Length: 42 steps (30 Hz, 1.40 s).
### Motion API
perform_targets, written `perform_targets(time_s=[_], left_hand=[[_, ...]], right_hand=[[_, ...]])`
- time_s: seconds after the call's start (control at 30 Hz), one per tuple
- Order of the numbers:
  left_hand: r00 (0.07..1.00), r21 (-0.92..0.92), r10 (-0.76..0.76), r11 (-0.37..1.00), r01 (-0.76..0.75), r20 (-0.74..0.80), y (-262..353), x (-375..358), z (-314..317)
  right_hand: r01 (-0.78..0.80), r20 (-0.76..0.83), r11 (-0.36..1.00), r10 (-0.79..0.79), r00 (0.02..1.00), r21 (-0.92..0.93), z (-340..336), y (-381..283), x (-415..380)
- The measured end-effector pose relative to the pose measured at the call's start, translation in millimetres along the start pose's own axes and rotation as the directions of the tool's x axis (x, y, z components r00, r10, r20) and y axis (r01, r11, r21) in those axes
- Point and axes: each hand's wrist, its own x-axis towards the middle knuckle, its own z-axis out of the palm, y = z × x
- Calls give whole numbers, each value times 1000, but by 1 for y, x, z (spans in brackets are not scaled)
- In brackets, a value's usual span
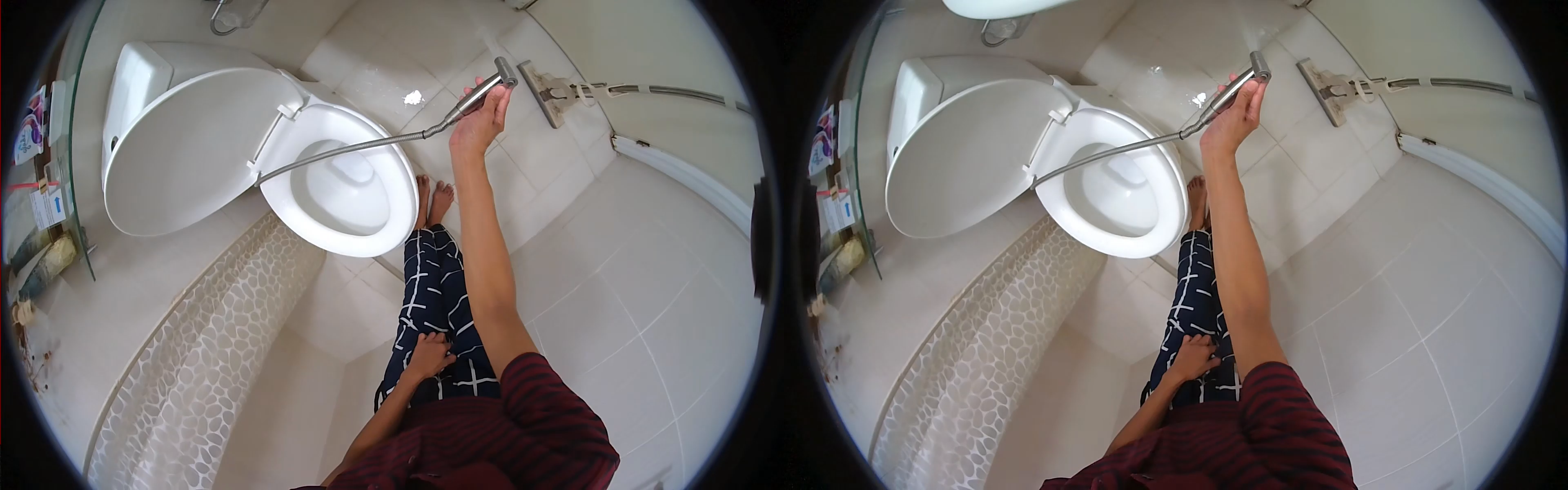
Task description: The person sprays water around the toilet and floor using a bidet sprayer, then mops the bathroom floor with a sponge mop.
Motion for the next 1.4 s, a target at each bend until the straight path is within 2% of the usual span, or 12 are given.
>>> perform_targets(time_s=[0.23,0.33,0.47,0.6,0.7,0.8,0.87,0.97,1.07,1.2,1.3,1.4], left_hand=[[1000,-28,-17,999,17,-22,2,-3,2],[999,-46,-29,999,27,-44,3,-5,5],[997,-74,-37,997,32,-67,3,-7,11],[995,-94,-45,995,36,-88,2,-9,17],[992,-120,-71,991,58,-108,0,-13,19],[985,-139,-126,984,109,-116,-6,-22,19],[966,-163,-152,979,119,-210,-15,-28,30],[957,-168,-194,973,159,-217,-27,-41,39],[955,-243,-199,959,143,-222,-45,-55,55],[963,-259,-195,955,143,-186,-66,-76,73],[946,-248,-198,960,133,-259,-85,-96,86],[932,-326,-203,940,100,-301,-107,-114,99]], right_hand=[[-71,78,994,78,994,-86,4,9,6],[-173,85,980,182,980,-103,17,23,17],[-259,129,931,299,946,-258,39,32,24],[-403,209,853,483,850,-333,58,28,20],[-407,274,843,508,816,-351,56,29,18],[-260,91,883,318,944,-391,38,24,13],[-293,-71,904,285,956,-313,11,30,11],[-419,-5,794,464,886,-441,-13,37,-5],[-261,161,859,361,918,-440,-31,41,-27],[-221,-50,891,219,974,-396,-76,25,-79],[-162,139,875,250,958,-457,-104,31,-149],[-57,281,840,243,928,-539,-76,56,-220]])
